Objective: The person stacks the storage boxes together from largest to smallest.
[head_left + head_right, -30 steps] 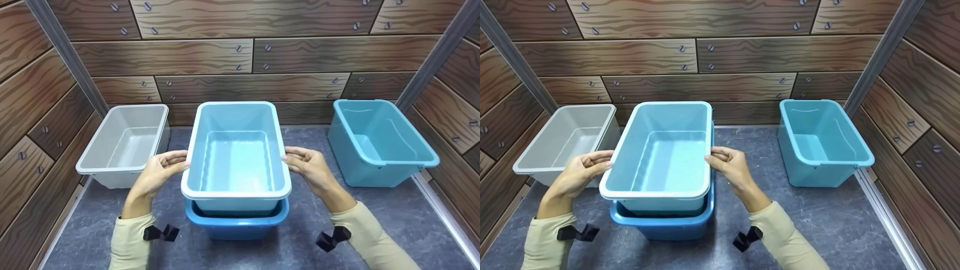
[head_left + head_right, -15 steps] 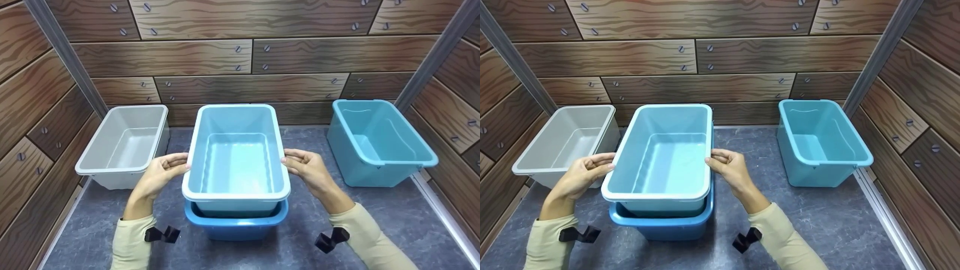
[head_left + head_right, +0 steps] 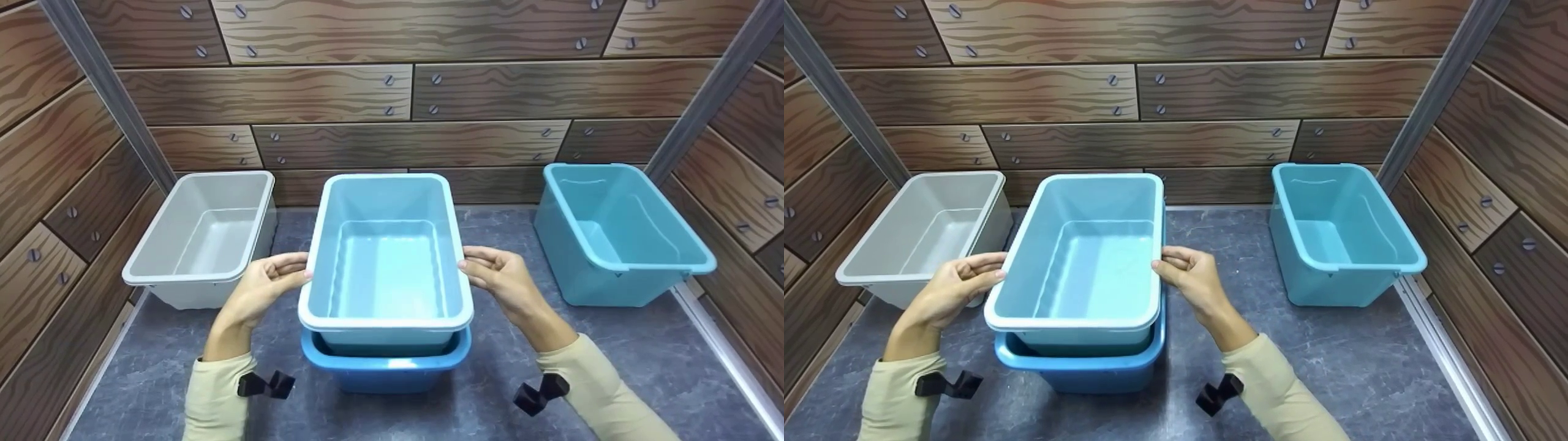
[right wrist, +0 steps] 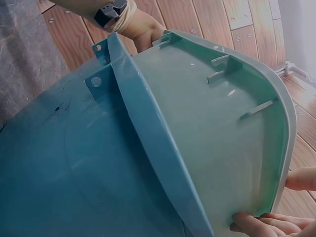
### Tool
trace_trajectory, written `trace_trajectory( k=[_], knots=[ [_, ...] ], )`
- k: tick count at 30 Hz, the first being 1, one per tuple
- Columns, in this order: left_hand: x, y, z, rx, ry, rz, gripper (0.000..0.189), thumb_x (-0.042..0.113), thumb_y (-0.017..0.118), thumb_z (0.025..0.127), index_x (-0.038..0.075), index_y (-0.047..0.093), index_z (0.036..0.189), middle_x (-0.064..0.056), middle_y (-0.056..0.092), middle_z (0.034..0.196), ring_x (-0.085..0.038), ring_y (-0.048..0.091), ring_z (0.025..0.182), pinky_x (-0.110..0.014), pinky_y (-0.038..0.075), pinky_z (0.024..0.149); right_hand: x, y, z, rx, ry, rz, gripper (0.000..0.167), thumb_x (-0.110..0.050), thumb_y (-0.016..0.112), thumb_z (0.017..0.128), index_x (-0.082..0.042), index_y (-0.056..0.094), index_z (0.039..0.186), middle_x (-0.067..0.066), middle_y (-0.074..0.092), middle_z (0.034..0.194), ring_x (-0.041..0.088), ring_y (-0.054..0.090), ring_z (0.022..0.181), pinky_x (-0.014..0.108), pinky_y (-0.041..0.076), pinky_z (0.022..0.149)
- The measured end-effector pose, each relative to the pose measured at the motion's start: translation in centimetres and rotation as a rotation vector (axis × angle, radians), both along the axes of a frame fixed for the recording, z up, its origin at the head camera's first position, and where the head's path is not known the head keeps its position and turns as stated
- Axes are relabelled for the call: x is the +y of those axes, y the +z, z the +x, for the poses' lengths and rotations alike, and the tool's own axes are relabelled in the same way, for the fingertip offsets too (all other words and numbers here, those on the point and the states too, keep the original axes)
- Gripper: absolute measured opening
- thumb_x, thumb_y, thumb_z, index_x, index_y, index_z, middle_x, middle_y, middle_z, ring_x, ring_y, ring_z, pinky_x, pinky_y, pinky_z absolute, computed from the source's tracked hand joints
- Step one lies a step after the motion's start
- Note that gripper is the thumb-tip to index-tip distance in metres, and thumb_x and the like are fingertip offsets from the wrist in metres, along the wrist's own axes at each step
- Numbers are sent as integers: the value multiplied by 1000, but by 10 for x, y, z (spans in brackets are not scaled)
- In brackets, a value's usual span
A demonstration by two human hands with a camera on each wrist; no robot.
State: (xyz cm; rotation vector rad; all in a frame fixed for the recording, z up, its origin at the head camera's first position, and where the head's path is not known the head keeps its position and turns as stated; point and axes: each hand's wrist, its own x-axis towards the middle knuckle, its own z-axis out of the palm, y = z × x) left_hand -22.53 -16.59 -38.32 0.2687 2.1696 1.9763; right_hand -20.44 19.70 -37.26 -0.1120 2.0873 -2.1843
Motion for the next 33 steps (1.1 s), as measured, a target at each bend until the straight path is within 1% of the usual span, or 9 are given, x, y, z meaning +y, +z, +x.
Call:
trace_trajectory(
  k=[3, 7, 13, 20, 28, 33],
  knots=[
    [0, 0, 0, 3, 1, -18, 50, 4, 63, 88, -15, 47, 131, -25, 64, 124, -1, 67, 95, -16, 54, 89, -1, -1, 0, 7, -5, 24, 51, -4, 60, 91, 21, 42, 132, 6, 74, 109, 3, 71, 91, 20, 58, 84],
    [0, -2, 1, 1, 4, -33, 50, 4, 63, 88, -14, 48, 132, -27, 62, 127, 0, 67, 94, -16, 54, 88, -2, -3, -1, -3, -16, 69, 49, -5, 60, 91, 18, 46, 131, 12, 72, 113, 2, 71, 90, 21, 58, 84],
    [-1, -2, 1, -9, 8, -31, 49, 4, 63, 88, -14, 48, 132, -26, 63, 126, 0, 67, 94, -16, 54, 88, -3, -6, -1, -6, -10, 108, 48, -7, 61, 91, 16, 48, 131, 13, 71, 115, 2, 70, 90, 21, 58, 85],
    [-2, -3, 1, -4, -1, -18, 50, 4, 63, 88, -16, 47, 132, -28, 62, 126, 0, 67, 93, -16, 55, 88, -2, -6, -1, -3, -4, 107, 48, -7, 61, 91, 16, 47, 131, 16, 70, 117, 2, 70, 91, 21, 58, 86],
    [0, -7, 0, -6, -11, -10, 51, 5, 64, 88, -16, 47, 132, -25, 64, 124, -1, 68, 94, -17, 55, 87, -1, -7, 0, -4, -3, 125, 49, -9, 61, 92, 16, 47, 132, 17, 69, 119, 1, 70, 91, 20, 58, 85],
    [0, -7, 0, 1, -8, -11, 52, 6, 64, 89, -16, 46, 132, -26, 63, 125, -1, 67, 94, -16, 55, 87, -1, -7, -1, 1, -7, 141, 49, -9, 61, 92, 16, 47, 132, 19, 68, 119, 1, 70, 90, 20, 58, 85]
  ],
)
